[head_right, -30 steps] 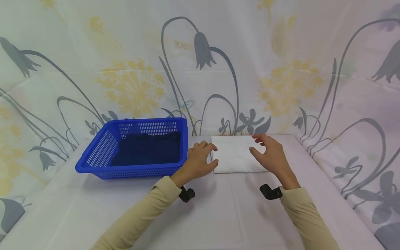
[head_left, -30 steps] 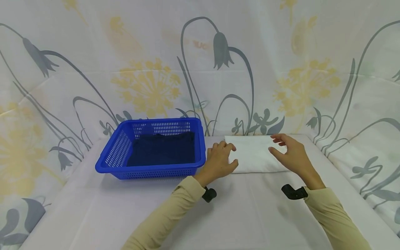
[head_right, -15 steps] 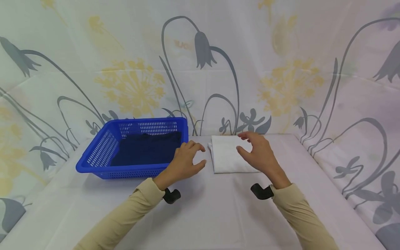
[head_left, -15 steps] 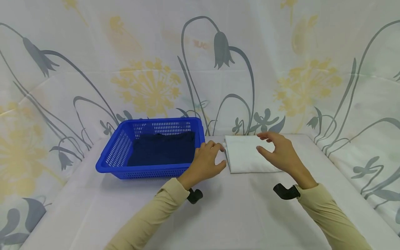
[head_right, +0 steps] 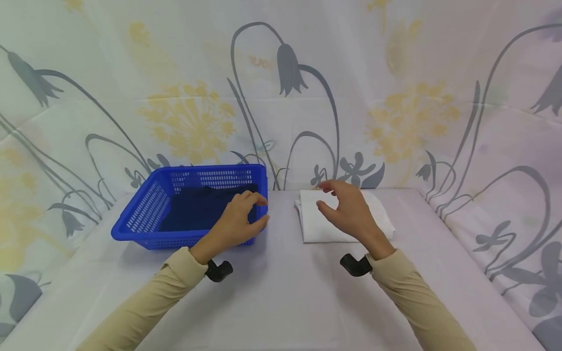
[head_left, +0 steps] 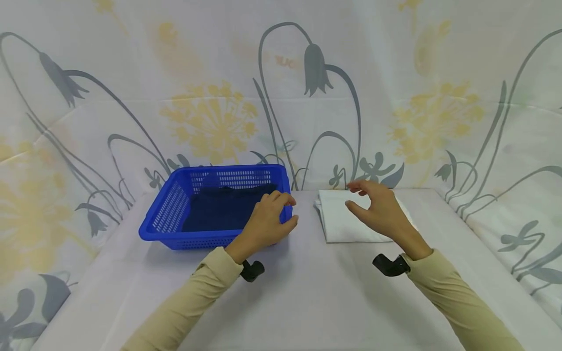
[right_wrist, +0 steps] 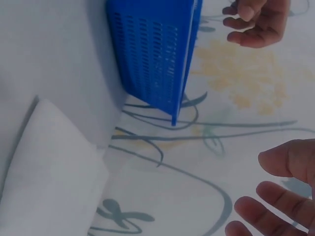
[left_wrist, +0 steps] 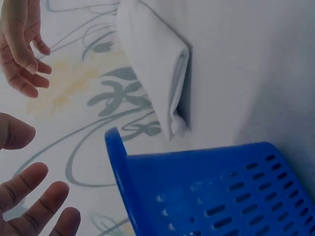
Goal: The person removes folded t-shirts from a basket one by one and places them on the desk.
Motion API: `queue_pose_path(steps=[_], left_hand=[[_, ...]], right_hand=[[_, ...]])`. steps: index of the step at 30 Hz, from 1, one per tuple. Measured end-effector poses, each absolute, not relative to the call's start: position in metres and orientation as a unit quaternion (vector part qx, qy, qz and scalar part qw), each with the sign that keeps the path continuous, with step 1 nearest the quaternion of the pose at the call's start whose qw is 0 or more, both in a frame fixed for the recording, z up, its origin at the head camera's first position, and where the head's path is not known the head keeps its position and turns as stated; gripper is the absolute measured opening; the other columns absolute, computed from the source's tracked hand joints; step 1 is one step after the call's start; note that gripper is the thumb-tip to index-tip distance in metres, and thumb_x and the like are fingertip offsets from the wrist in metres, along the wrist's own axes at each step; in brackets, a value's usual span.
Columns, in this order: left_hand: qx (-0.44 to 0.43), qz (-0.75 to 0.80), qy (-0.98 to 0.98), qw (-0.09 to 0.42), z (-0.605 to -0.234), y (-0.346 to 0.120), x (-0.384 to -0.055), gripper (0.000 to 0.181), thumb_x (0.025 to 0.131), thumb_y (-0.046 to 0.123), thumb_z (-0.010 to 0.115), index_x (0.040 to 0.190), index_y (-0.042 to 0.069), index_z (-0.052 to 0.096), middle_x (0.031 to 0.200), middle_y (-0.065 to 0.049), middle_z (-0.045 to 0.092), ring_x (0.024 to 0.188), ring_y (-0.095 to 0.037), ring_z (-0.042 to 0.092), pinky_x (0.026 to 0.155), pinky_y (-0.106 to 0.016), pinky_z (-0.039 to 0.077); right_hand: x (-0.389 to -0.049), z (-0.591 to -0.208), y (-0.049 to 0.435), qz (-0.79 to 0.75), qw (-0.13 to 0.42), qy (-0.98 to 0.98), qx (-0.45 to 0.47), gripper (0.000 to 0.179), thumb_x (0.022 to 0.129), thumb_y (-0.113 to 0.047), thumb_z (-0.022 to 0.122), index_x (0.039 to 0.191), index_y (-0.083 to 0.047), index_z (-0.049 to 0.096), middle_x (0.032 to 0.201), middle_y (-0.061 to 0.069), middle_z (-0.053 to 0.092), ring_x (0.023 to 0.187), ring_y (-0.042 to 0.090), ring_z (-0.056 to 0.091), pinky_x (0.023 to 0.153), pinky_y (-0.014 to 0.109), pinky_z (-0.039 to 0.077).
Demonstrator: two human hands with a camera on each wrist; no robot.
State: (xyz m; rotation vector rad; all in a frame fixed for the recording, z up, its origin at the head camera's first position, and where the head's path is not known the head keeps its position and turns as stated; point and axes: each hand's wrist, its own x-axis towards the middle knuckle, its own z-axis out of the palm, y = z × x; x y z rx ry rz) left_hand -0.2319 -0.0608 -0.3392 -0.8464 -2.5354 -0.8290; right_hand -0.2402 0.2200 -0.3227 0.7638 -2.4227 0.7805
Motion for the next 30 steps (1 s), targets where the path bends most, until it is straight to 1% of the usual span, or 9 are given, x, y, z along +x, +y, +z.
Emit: queue_pose_path(steps=[5,9,12,16,20,23,27,30], left_hand=[[-0.291,-0.319,-0.885,0.171,-0.326,-0.079,-0.235,0.021,0.088,0.014,0.067,0.106,0.004,0.063,0.101,-0.011,0.059,0.094,-0.029,0.051,0.082,-0.043,0.043],[-0.297,-0.36,-0.869,0.164,-0.317,-0.095,-0.236,0.022,0.088,0.009,0.068,0.107,0.0,0.061,0.101,-0.014,0.059,0.096,-0.03,0.054,0.085,-0.041,0.046],[-0.288,-0.38,-0.866,0.154,-0.311,-0.107,-0.234,0.024,0.089,0.01,0.067,0.11,0.001,0.061,0.103,-0.013,0.059,0.097,-0.029,0.056,0.084,-0.04,0.048],[-0.26,-0.387,-0.873,0.144,-0.307,-0.123,-0.234,0.025,0.091,0.014,0.066,0.113,0.003,0.06,0.108,-0.013,0.059,0.097,-0.029,0.056,0.081,-0.044,0.049],[-0.242,-0.4,-0.873,0.136,-0.304,-0.136,-0.237,0.025,0.093,0.016,0.065,0.115,0.005,0.06,0.113,-0.015,0.061,0.096,-0.03,0.058,0.078,-0.046,0.049],[-0.236,-0.414,-0.87,0.127,-0.301,-0.144,-0.24,0.026,0.094,0.018,0.065,0.116,0.006,0.061,0.115,-0.015,0.062,0.095,-0.029,0.06,0.079,-0.045,0.049],[-0.217,-0.442,-0.864,0.103,-0.295,-0.152,-0.242,0.027,0.095,0.019,0.064,0.118,0.006,0.06,0.116,-0.014,0.061,0.097,-0.029,0.06,0.08,-0.045,0.049],[-0.195,-0.466,-0.859,0.086,-0.292,-0.158,-0.246,0.03,0.096,0.02,0.062,0.121,0.005,0.058,0.119,-0.014,0.059,0.101,-0.03,0.058,0.081,-0.046,0.048]], right_hand=[[-0.245,-0.318,0.209,0.298,0.214,-0.888,0.277,0.031,0.088,-0.01,0.067,0.117,-0.001,0.062,0.111,0.012,0.066,0.096,0.031,0.061,0.082,0.045,0.047],[-0.247,-0.312,0.197,0.31,0.192,-0.89,0.274,0.031,0.089,-0.012,0.066,0.118,-0.003,0.062,0.11,0.01,0.066,0.097,0.031,0.06,0.078,0.045,0.047],[-0.248,-0.308,0.186,0.32,0.182,-0.888,0.276,0.031,0.089,-0.013,0.067,0.119,-0.003,0.062,0.109,0.01,0.067,0.098,0.03,0.061,0.077,0.045,0.047],[-0.248,-0.303,0.168,0.349,0.161,-0.882,0.273,0.033,0.089,-0.015,0.067,0.12,-0.005,0.062,0.106,0.009,0.068,0.097,0.029,0.062,0.08,0.047,0.047],[-0.248,-0.297,0.149,0.381,0.132,-0.877,0.262,0.034,0.089,-0.018,0.065,0.121,-0.007,0.062,0.107,0.007,0.068,0.097,0.025,0.063,0.08,0.045,0.048],[-0.251,-0.295,0.137,0.406,0.11,-0.871,0.252,0.035,0.089,-0.02,0.066,0.122,-0.008,0.062,0.108,0.007,0.067,0.097,0.023,0.063,0.079,0.043,0.05],[-0.259,-0.291,0.121,0.484,0.041,-0.843,0.232,0.036,0.091,-0.021,0.066,0.124,-0.009,0.061,0.111,0.008,0.067,0.101,0.024,0.062,0.085,0.045,0.049],[-0.268,-0.287,0.109,0.548,-0.019,-0.809,0.211,0.037,0.092,-0.023,0.065,0.126,-0.009,0.06,0.113,0.011,0.066,0.104,0.026,0.059,0.089,0.045,0.045]])
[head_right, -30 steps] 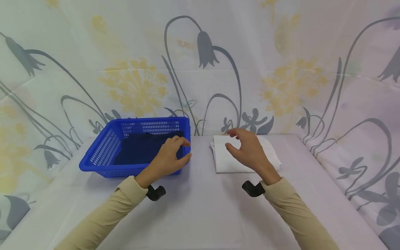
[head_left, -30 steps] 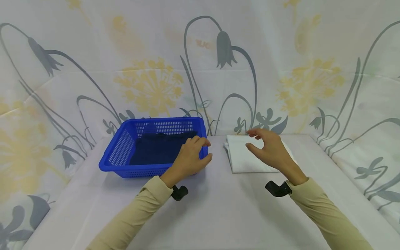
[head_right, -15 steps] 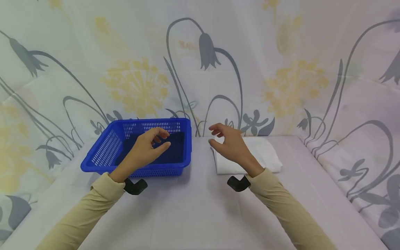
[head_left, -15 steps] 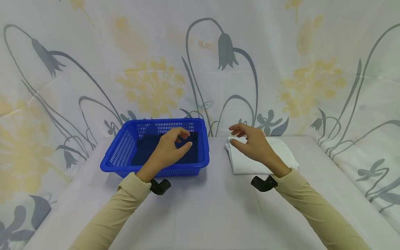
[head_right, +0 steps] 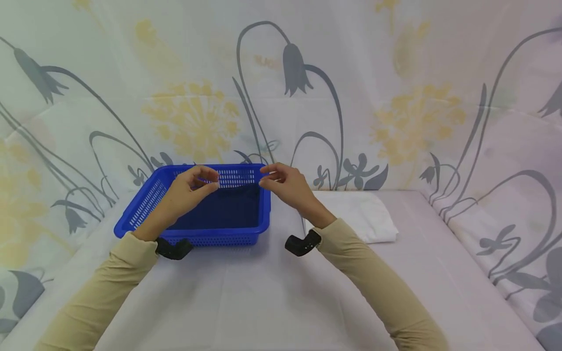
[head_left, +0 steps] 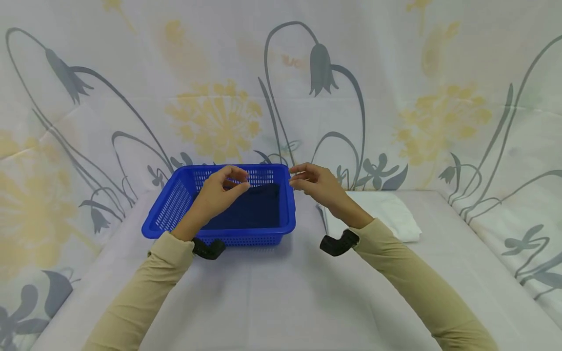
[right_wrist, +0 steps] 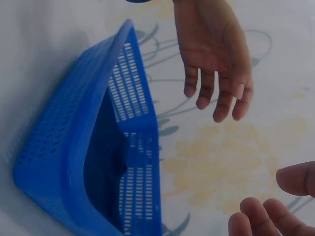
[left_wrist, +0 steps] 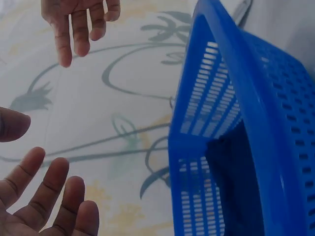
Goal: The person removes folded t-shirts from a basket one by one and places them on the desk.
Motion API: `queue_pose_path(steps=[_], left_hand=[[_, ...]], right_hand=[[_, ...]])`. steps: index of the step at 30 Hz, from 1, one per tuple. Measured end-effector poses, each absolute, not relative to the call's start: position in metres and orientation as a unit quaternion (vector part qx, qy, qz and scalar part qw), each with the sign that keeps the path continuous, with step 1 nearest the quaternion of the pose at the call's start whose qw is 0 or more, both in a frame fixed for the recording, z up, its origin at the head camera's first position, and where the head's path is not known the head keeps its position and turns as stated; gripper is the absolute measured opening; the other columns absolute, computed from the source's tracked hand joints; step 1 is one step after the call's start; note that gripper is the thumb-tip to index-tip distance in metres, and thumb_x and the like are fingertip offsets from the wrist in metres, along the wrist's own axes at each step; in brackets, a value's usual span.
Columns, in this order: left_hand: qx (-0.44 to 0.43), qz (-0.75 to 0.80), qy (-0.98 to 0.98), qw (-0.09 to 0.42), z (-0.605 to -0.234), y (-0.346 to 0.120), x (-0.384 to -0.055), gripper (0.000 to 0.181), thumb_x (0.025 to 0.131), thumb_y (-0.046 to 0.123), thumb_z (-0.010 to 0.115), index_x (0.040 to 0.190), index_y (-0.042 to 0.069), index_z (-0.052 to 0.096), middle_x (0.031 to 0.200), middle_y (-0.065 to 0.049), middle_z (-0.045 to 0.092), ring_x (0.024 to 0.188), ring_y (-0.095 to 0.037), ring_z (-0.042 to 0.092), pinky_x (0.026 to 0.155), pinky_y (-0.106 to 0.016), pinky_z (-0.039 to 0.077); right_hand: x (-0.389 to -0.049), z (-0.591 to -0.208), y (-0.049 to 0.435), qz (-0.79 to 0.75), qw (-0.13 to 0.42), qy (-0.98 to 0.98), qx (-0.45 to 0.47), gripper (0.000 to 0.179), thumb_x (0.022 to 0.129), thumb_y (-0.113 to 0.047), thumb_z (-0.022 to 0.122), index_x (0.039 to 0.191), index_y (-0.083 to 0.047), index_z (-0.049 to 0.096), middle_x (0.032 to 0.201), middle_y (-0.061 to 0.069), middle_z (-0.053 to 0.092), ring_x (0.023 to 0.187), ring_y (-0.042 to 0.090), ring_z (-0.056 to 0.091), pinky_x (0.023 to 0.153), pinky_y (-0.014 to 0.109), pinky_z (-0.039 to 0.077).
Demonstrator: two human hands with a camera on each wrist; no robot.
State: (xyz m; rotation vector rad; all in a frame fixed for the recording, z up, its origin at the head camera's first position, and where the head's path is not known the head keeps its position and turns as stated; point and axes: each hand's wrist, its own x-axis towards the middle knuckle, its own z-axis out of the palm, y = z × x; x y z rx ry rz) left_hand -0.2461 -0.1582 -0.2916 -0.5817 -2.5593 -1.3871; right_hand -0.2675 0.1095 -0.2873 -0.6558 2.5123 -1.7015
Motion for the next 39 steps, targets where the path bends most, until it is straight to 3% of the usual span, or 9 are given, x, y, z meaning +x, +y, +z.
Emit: queue_pose_path(steps=[8,14,22,27,31,35,39], left_hand=[[-0.149,-0.516,-0.84,0.073,-0.292,-0.179,-0.264,0.033,0.098,0.021,0.059,0.125,0.002,0.055,0.122,-0.017,0.056,0.103,-0.031,0.054,0.085,-0.042,0.045],[-0.099,-0.548,-0.829,0.051,-0.294,-0.197,-0.278,0.036,0.099,0.02,0.056,0.128,-0.001,0.052,0.121,-0.017,0.054,0.095,-0.021,0.055,0.082,-0.033,0.046],[-0.032,-0.575,-0.817,0.03,-0.3,-0.213,-0.296,0.042,0.099,0.022,0.055,0.133,-0.002,0.048,0.119,-0.013,0.051,0.094,-0.018,0.053,0.084,-0.031,0.046],[-0.005,-0.583,-0.812,0.029,-0.302,-0.222,-0.306,0.045,0.099,0.02,0.053,0.137,-0.004,0.044,0.12,-0.012,0.049,0.091,-0.017,0.052,0.083,-0.03,0.046],[0.015,-0.589,-0.808,0.018,-0.306,-0.228,-0.312,0.044,0.099,0.019,0.055,0.135,-0.004,0.043,0.124,-0.013,0.046,0.087,-0.015,0.051,0.078,-0.025,0.046],[0.036,-0.581,-0.813,-0.005,-0.311,-0.233,-0.316,0.048,0.098,0.022,0.056,0.137,-0.002,0.042,0.131,-0.015,0.043,0.089,-0.015,0.05,0.077,-0.025,0.046],[0.047,-0.57,-0.819,-0.034,-0.314,-0.237,-0.317,0.052,0.1,0.021,0.054,0.143,-0.002,0.038,0.141,-0.021,0.039,0.101,-0.023,0.048,0.092,-0.036,0.044]], right_hand=[[-0.287,-0.291,0.078,-0.642,0.082,0.747,-0.149,0.034,0.093,-0.016,0.062,0.124,-0.003,0.058,0.118,0.014,0.06,0.109,0.031,0.056,0.099,0.052,0.039],[-0.3,-0.297,0.057,-0.659,0.107,0.736,-0.11,0.036,0.093,-0.012,0.062,0.127,-0.001,0.056,0.124,0.013,0.057,0.113,0.033,0.054,0.098,0.047,0.041],[-0.319,-0.312,0.036,-0.657,0.095,0.745,-0.063,0.035,0.091,-0.01,0.064,0.124,-0.002,0.06,0.122,0.013,0.061,0.114,0.034,0.056,0.092,0.041,0.046],[-0.327,-0.321,0.026,-0.643,0.071,0.761,-0.041,0.031,0.088,-0.01,0.067,0.119,-0.004,0.065,0.11,0.009,0.065,0.101,0.026,0.061,0.09,0.043,0.046],[-0.33,-0.325,0.02,-0.616,0.066,0.785,-0.035,0.037,0.087,-0.013,0.068,0.122,-0.005,0.065,0.107,0.008,0.064,0.094,0.02,0.058,0.088,0.041,0.046],[-0.332,-0.328,0.016,-0.584,0.083,0.807,-0.033,0.046,0.086,-0.016,0.069,0.13,-0.005,0.06,0.122,0.011,0.059,0.108,0.024,0.054,0.094,0.041,0.043],[-0.335,-0.33,0.012,-0.56,0.103,0.821,-0.038,0.051,0.087,-0.018,0.069,0.134,-0.006,0.056,0.137,0.011,0.05,0.122,0.031,0.048,0.098,0.044,0.04]])
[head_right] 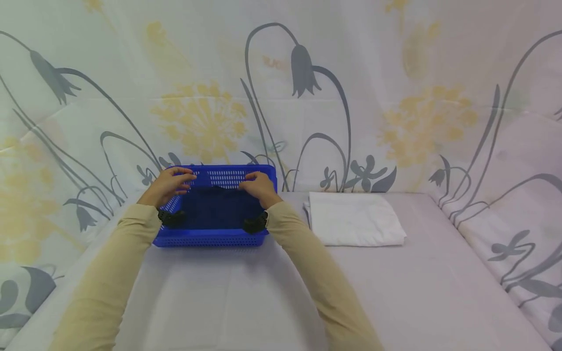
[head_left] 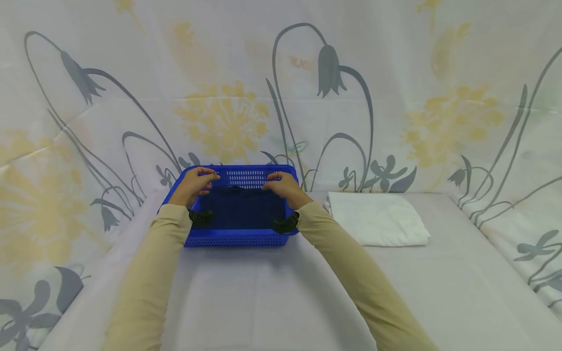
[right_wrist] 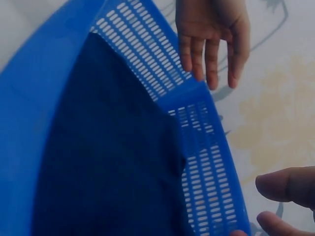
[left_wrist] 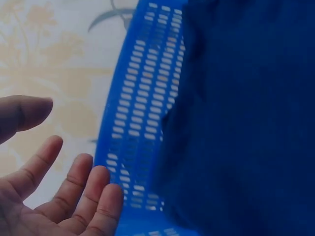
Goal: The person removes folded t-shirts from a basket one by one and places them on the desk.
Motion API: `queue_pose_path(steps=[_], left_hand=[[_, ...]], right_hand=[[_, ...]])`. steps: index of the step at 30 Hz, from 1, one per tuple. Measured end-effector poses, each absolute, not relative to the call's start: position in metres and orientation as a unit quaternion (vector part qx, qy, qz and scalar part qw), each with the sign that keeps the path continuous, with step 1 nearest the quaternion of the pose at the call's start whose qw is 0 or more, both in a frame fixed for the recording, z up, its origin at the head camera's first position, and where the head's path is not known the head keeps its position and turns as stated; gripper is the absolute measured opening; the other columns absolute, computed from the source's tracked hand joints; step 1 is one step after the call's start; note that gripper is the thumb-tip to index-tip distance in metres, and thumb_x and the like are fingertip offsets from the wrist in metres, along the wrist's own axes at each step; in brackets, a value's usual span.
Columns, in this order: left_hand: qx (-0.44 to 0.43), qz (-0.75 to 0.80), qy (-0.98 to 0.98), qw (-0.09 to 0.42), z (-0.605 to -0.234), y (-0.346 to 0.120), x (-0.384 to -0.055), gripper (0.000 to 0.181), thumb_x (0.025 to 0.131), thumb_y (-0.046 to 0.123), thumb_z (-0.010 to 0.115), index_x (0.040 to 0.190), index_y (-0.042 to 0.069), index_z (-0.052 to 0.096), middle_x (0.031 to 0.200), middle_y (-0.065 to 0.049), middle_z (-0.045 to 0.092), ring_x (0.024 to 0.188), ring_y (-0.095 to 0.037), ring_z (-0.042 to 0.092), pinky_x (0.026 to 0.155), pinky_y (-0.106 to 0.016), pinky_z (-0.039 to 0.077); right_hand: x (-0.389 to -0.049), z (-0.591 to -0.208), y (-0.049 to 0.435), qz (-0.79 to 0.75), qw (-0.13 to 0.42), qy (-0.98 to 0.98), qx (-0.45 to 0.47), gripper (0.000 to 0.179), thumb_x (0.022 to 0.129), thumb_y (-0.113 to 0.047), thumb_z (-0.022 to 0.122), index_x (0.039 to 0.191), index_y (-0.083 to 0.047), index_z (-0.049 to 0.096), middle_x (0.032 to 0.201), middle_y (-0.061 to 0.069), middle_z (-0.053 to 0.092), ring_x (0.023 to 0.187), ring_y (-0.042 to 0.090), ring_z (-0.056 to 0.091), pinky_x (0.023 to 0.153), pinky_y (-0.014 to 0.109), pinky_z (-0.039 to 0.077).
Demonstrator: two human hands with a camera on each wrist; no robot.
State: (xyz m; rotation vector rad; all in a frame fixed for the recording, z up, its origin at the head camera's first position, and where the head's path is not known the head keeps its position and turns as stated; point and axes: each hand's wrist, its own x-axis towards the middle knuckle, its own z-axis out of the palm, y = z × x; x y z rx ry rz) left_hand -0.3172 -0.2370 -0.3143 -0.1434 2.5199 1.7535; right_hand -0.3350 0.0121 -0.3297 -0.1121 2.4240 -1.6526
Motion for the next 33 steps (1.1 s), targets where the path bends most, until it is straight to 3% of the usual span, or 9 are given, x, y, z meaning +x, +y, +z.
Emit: queue_pose_path(steps=[4,12,18,21,26,27,33], left_hand=[[-0.057,0.57,0.818,0.054,-0.319,-0.242,-0.32,0.055,0.1,0.018,0.054,0.146,-0.004,0.033,0.148,-0.022,0.033,0.115,-0.031,0.044,0.104,-0.044,0.035],[-0.09,0.561,0.819,0.082,-0.329,-0.253,-0.323,0.059,0.099,0.016,0.052,0.149,-0.004,0.027,0.15,-0.027,0.029,0.133,-0.043,0.033,0.107,-0.048,0.031],[-0.098,0.537,0.826,0.14,-0.335,-0.257,-0.323,0.065,0.098,0.021,0.055,0.151,-0.001,0.025,0.151,-0.029,0.026,0.133,-0.043,0.033,0.104,-0.047,0.035],[-0.095,0.533,0.827,0.153,-0.342,-0.263,-0.326,0.066,0.093,0.028,0.063,0.148,0.004,0.034,0.144,-0.03,0.034,0.118,-0.038,0.046,0.089,-0.041,0.045],[-0.11,0.516,0.835,0.157,-0.35,-0.266,-0.328,0.067,0.094,0.029,0.061,0.148,0.003,0.031,0.142,-0.03,0.032,0.109,-0.033,0.045,0.08,-0.037,0.046],[-0.116,0.509,0.837,0.16,-0.35,-0.264,-0.327,0.069,0.096,0.027,0.056,0.151,0.001,0.024,0.147,-0.03,0.026,0.114,-0.035,0.041,0.084,-0.039,0.044],[-0.105,0.507,0.838,0.175,-0.349,-0.264,-0.329,0.072,0.098,0.026,0.052,0.154,0.001,0.015,0.151,-0.032,0.018,0.13,-0.044,0.031,0.096,-0.047,0.041]], right_hand=[[-0.34,-0.333,0.009,-0.553,0.109,0.825,-0.035,0.053,0.087,-0.017,0.069,0.137,-0.005,0.054,0.14,0.013,0.048,0.124,0.033,0.046,0.1,0.046,0.039],[-0.345,-0.341,0.001,-0.539,0.102,0.836,-0.014,0.057,0.084,-0.014,0.07,0.137,-0.003,0.053,0.14,0.017,0.048,0.127,0.034,0.044,0.102,0.044,0.037],[-0.345,-0.346,-0.003,-0.52,0.111,0.847,-0.005,0.06,0.083,-0.013,0.071,0.138,0.0,0.049,0.139,0.019,0.047,0.127,0.035,0.044,0.102,0.044,0.037],[-0.346,-0.349,-0.005,-0.524,0.121,0.843,-0.007,0.063,0.083,-0.013,0.07,0.139,0.002,0.046,0.14,0.02,0.045,0.129,0.036,0.042,0.103,0.045,0.036],[-0.349,-0.357,-0.006,-0.536,0.139,0.832,-0.005,0.066,0.084,-0.012,0.07,0.141,0.003,0.041,0.143,0.02,0.042,0.131,0.037,0.038,0.105,0.046,0.034],[-0.35,-0.358,-0.006,-0.536,0.141,0.833,-0.003,0.066,0.084,-0.012,0.07,0.141,0.003,0.042,0.143,0.02,0.042,0.131,0.037,0.039,0.105,0.046,0.034],[-0.354,-0.362,-0.005,-0.519,0.158,0.84,0.012,0.066,0.086,-0.016,0.07,0.142,0.001,0.041,0.145,0.018,0.04,0.133,0.038,0.037,0.105,0.05,0.033]])
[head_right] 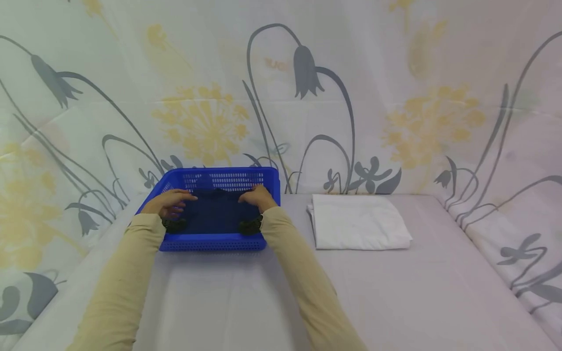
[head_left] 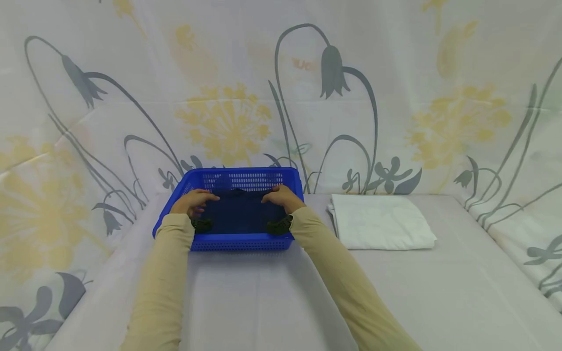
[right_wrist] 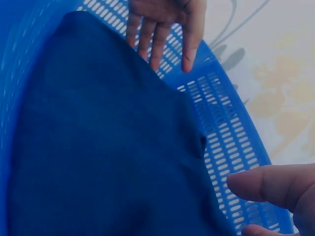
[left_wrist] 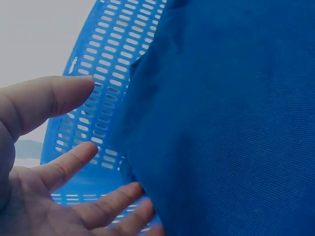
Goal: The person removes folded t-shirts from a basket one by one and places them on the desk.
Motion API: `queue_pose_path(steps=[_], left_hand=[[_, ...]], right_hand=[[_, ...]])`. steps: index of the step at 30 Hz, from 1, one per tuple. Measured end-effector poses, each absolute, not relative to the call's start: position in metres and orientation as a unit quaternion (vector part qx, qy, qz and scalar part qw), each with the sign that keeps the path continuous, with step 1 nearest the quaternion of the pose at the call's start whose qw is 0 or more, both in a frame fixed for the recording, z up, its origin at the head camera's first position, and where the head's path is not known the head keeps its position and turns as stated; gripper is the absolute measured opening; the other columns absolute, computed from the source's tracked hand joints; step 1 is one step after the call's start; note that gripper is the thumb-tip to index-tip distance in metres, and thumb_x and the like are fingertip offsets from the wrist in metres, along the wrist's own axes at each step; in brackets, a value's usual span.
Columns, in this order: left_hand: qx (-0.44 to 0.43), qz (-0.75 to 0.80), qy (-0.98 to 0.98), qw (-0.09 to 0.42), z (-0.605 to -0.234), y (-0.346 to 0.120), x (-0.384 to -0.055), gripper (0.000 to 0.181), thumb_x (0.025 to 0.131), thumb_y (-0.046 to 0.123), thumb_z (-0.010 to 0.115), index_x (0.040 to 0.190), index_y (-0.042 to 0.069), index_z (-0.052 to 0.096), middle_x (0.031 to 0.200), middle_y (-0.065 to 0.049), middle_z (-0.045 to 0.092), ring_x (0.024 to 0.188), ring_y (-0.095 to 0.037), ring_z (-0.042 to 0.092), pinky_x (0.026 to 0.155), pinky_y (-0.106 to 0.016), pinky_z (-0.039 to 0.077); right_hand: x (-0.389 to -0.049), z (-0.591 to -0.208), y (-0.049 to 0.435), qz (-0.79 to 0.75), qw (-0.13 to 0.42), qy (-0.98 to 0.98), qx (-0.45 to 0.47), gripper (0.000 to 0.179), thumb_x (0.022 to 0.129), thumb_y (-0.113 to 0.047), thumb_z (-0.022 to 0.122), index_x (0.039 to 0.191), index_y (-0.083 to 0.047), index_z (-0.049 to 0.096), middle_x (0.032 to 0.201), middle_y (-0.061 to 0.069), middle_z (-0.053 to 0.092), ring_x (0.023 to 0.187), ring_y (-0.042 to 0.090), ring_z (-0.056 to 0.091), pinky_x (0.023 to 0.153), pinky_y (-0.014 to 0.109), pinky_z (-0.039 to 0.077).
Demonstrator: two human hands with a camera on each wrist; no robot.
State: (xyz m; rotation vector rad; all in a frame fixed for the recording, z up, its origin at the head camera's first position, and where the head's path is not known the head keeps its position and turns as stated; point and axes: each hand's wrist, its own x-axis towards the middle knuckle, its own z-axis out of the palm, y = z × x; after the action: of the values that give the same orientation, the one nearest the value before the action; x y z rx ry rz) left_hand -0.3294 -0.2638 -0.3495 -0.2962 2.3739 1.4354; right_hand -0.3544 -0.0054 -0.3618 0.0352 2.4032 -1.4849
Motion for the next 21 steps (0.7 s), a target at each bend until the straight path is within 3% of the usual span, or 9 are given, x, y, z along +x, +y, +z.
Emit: queue_pose_path(steps=[5,8,11,14,16,21], left_hand=[[-0.089,0.485,0.847,0.198,-0.3471,-0.263,-0.3297,0.075,0.098,0.026,0.051,0.152,-0.005,0.011,0.156,-0.029,0.007,0.137,-0.047,0.019,0.104,-0.052,0.033],[-0.084,0.462,0.858,0.209,-0.3469,-0.2628,-0.3301,0.075,0.097,0.028,0.051,0.152,-0.006,0.013,0.155,-0.029,0.008,0.126,-0.043,0.032,0.094,-0.043,0.042],[-0.085,0.451,0.861,0.218,-0.3474,-0.2626,-0.3303,0.077,0.097,0.03,0.052,0.152,-0.006,0.011,0.155,-0.029,0.008,0.121,-0.04,0.035,0.085,-0.038,0.043],[-0.094,0.457,0.857,0.22,-0.349,-0.2625,-0.3308,0.079,0.097,0.028,0.052,0.151,-0.008,0.008,0.155,-0.03,0.007,0.127,-0.044,0.033,0.095,-0.043,0.042],[-0.098,0.463,0.852,0.222,-0.3501,-0.2626,-0.331,0.08,0.097,0.027,0.052,0.15,-0.01,0.006,0.155,-0.03,0.005,0.134,-0.047,0.025,0.103,-0.049,0.035],[-0.098,0.463,0.852,0.223,-0.3533,-0.2637,-0.3325,0.078,0.097,0.026,0.052,0.15,-0.011,0.008,0.155,-0.031,0.005,0.136,-0.049,0.021,0.107,-0.053,0.028]], right_hand=[[-0.3518,-0.3611,-0.0028,-0.527,0.183,0.83,0.004,0.07,0.087,-0.017,0.068,0.146,0.001,0.035,0.148,0.019,0.035,0.135,0.04,0.032,0.104,0.059,0.03],[-0.3506,-0.3611,-0.0009,-0.531,0.191,0.825,-0.002,0.072,0.087,-0.017,0.068,0.147,0.002,0.033,0.149,0.02,0.034,0.135,0.04,0.032,0.103,0.058,0.031],[-0.3502,-0.3618,0.0005,-0.526,0.196,0.827,-0.005,0.074,0.086,-0.018,0.069,0.147,0.003,0.032,0.149,0.021,0.034,0.134,0.041,0.034,0.102,0.055,0.035],[-0.3503,-0.3628,0.0008,-0.524,0.208,0.826,-0.009,0.077,0.086,-0.018,0.069,0.148,0.004,0.03,0.15,0.022,0.031,0.133,0.043,0.034,0.102,0.053,0.036],[-0.3502,-0.3633,0.0009,-0.523,0.218,0.824,-0.011,0.079,0.086,-0.018,0.069,0.149,0.003,0.026,0.151,0.022,0.029,0.134,0.043,0.032,0.104,0.052,0.034],[-0.3497,-0.3633,0.0013,-0.51,0.243,0.825,-0.027,0.084,0.085,-0.02,0.07,0.151,0.001,0.022,0.154,0.019,0.023,0.138,0.042,0.025,0.107,0.055,0.028]])
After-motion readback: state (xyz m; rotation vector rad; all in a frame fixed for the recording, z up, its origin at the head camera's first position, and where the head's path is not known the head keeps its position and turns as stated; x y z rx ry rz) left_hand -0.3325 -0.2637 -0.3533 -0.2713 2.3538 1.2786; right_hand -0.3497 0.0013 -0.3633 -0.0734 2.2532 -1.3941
